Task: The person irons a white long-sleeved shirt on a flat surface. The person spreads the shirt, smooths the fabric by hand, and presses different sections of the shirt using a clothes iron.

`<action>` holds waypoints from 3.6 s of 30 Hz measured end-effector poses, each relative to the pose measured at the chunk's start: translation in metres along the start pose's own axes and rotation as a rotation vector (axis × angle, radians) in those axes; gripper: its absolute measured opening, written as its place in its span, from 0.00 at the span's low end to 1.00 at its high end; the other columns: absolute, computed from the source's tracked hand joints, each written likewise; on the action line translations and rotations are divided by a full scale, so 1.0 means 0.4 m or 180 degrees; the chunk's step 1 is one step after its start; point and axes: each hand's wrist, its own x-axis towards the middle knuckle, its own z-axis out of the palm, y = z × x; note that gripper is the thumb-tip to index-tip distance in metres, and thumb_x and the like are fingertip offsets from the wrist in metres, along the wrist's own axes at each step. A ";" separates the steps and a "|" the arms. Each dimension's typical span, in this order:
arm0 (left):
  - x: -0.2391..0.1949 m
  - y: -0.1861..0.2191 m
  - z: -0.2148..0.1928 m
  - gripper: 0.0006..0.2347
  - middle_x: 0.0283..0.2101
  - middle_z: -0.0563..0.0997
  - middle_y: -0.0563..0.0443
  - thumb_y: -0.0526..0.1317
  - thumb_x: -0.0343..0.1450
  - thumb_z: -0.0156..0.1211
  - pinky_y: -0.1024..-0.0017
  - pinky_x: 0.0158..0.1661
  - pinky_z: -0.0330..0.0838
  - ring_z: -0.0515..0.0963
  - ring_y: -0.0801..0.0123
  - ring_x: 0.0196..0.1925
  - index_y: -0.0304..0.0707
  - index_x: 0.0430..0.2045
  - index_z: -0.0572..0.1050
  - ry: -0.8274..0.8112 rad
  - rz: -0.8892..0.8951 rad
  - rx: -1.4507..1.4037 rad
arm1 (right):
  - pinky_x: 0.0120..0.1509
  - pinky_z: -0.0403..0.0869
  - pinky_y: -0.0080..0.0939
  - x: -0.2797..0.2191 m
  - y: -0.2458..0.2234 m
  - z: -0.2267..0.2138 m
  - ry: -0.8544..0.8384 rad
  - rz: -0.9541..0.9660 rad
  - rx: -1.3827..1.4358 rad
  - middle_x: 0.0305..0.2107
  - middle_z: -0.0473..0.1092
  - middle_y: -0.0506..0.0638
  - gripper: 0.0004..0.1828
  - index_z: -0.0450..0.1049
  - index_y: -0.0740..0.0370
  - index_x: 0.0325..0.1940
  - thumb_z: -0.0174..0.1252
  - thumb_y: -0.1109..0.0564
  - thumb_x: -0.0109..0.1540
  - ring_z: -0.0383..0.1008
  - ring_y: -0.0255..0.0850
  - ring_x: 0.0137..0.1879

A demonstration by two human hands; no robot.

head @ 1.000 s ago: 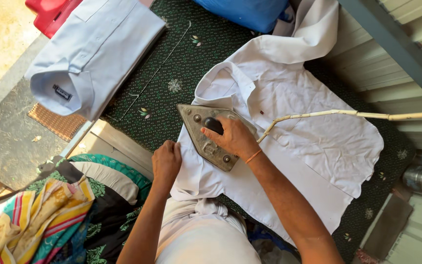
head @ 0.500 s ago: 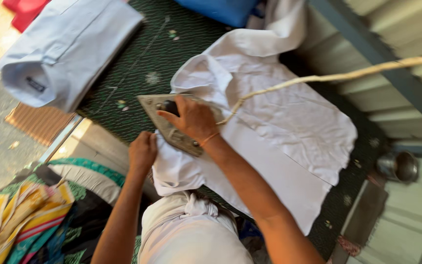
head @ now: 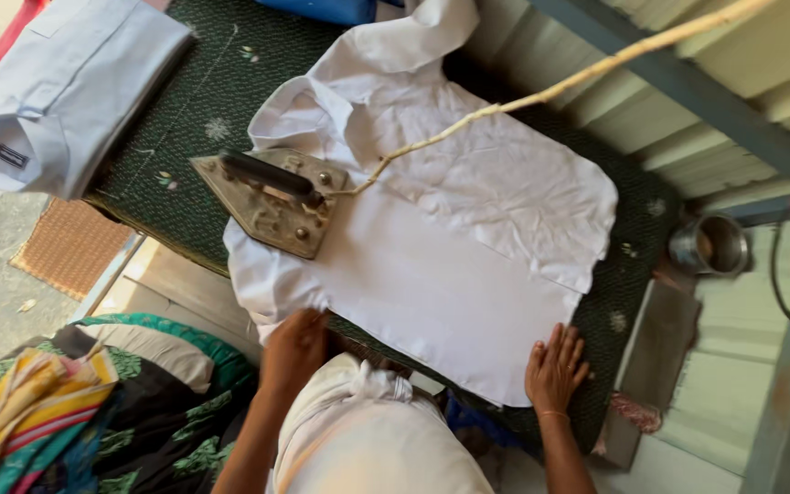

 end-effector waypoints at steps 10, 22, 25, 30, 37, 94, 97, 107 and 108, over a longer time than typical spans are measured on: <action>-0.068 0.198 0.355 0.09 0.50 0.80 0.48 0.40 0.64 0.63 0.47 0.63 0.57 0.68 0.55 0.63 0.43 0.35 0.83 -0.1836 0.1721 0.1196 | 0.81 0.45 0.64 -0.006 -0.247 -0.021 -0.0155 -0.0868 0.1233 0.76 0.46 0.58 0.38 0.50 0.59 0.79 0.36 0.34 0.71 0.42 0.55 0.82; 0.044 -0.044 -0.025 0.07 0.45 0.87 0.43 0.37 0.68 0.66 0.65 0.46 0.79 0.87 0.60 0.47 0.33 0.34 0.80 -0.0433 0.0035 -0.0628 | 0.86 0.54 0.64 0.133 -0.022 -0.021 0.0445 0.0745 0.0427 0.74 0.53 0.70 0.30 0.57 0.64 0.76 0.42 0.41 0.77 0.51 0.64 0.82; 0.206 -0.017 -0.167 0.16 0.41 0.82 0.38 0.40 0.64 0.74 0.60 0.49 0.75 0.81 0.50 0.47 0.32 0.40 0.78 0.0576 -0.0084 0.0563 | 0.71 0.67 0.50 0.209 -0.240 -0.051 -0.0634 0.0724 0.3015 0.63 0.64 0.64 0.28 0.60 0.66 0.73 0.45 0.53 0.70 0.66 0.52 0.68; 0.497 0.127 -0.340 0.26 0.59 0.74 0.38 0.39 0.61 0.71 0.54 0.56 0.67 0.74 0.45 0.60 0.33 0.55 0.73 0.0876 0.1807 0.1358 | 0.64 0.70 0.52 0.313 -0.811 -0.236 -0.0628 -0.1774 0.3157 0.56 0.69 0.65 0.24 0.65 0.69 0.67 0.49 0.56 0.69 0.71 0.56 0.61; 0.691 0.104 -0.276 0.05 0.35 0.78 0.47 0.36 0.62 0.66 0.58 0.39 0.76 0.80 0.52 0.40 0.39 0.26 0.76 0.0086 0.1633 0.1493 | 0.55 0.73 0.60 0.436 -1.278 -0.399 -0.1704 -0.2570 0.1851 0.43 0.75 0.68 0.19 0.70 0.68 0.57 0.50 0.50 0.70 0.77 0.64 0.49; 0.553 0.390 0.298 0.06 0.45 0.80 0.41 0.38 0.72 0.60 0.53 0.52 0.70 0.76 0.45 0.52 0.36 0.36 0.78 -0.0167 0.1768 0.1112 | 0.51 0.77 0.46 0.452 -0.119 -0.343 -0.0978 -0.0852 0.2430 0.41 0.76 0.57 0.15 0.74 0.64 0.50 0.51 0.50 0.69 0.78 0.49 0.47; 0.641 0.415 0.352 0.07 0.47 0.80 0.40 0.38 0.71 0.57 0.53 0.52 0.70 0.76 0.45 0.53 0.36 0.38 0.77 -0.0308 0.1802 0.1262 | 0.61 0.72 0.53 0.562 -0.141 -0.229 -0.0402 -0.1261 0.1570 0.50 0.72 0.60 0.19 0.72 0.63 0.59 0.51 0.48 0.70 0.72 0.56 0.55; 0.969 0.428 0.530 0.21 0.67 0.65 0.45 0.49 0.69 0.58 0.21 0.51 0.54 0.61 0.38 0.66 0.64 0.59 0.71 -0.0482 0.1698 0.2607 | 0.82 0.37 0.69 0.728 -0.005 0.001 -0.0577 -0.0668 0.0350 0.79 0.36 0.55 0.34 0.45 0.40 0.82 0.30 0.37 0.72 0.34 0.55 0.84; 1.009 0.433 0.526 0.22 0.68 0.64 0.44 0.49 0.70 0.58 0.21 0.53 0.53 0.60 0.38 0.67 0.65 0.62 0.70 -0.0489 0.1761 0.2478 | 0.82 0.36 0.67 0.720 -0.002 0.006 -0.0537 -0.0614 0.0406 0.80 0.37 0.55 0.33 0.46 0.40 0.82 0.29 0.37 0.72 0.34 0.55 0.84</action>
